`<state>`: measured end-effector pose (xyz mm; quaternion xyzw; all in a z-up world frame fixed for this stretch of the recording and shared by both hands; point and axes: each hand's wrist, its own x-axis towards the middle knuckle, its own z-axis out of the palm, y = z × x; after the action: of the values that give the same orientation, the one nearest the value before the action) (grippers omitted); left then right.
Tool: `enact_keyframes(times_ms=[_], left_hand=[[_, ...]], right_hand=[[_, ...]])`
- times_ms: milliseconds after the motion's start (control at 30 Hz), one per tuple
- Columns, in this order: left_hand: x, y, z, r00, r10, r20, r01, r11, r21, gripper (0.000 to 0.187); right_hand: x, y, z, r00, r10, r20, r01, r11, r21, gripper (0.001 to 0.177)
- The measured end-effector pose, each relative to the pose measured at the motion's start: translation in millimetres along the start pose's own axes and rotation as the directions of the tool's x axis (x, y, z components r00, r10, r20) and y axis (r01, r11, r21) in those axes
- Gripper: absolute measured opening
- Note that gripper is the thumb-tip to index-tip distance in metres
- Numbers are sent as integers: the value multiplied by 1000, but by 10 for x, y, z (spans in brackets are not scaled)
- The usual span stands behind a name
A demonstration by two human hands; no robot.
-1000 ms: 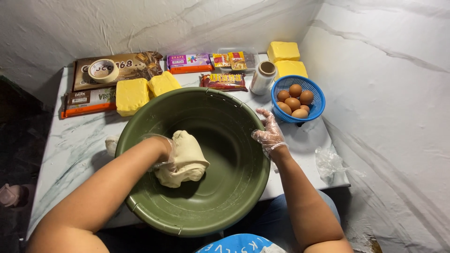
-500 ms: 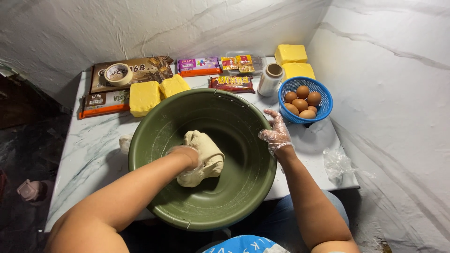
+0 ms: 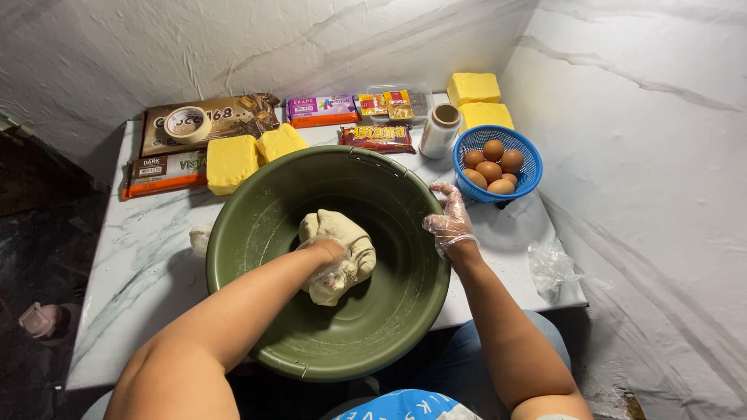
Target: Kneading a ball of dough by hand in a green plastic bowl on a table with various baking ingredients.
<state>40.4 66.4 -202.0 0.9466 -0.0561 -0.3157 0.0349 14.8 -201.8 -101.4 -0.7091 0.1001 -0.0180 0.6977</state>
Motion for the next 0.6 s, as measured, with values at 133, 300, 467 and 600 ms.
enact_keyframes(times_ms=[133,300,467,600], left_hand=[[86,39,-53,998,64,-23,-65,997,-47,53],[-924,415,-861,998,-60,13,61,986,-158,57],[-862,508,-996,1000,17,-3,-17,992,-123,55],[-450,246,-894,988,130,88,-116,982,-149,69]], right_hand=[[-4,-11,3,1000,21,-21,-21,1000,7,77],[96,90,-10,997,16,-79,-17,1000,-17,77],[73,-1,-19,996,24,-91,-24,1000,5,80],[-40,-159,3,995,30,-95,-34,999,-33,78]])
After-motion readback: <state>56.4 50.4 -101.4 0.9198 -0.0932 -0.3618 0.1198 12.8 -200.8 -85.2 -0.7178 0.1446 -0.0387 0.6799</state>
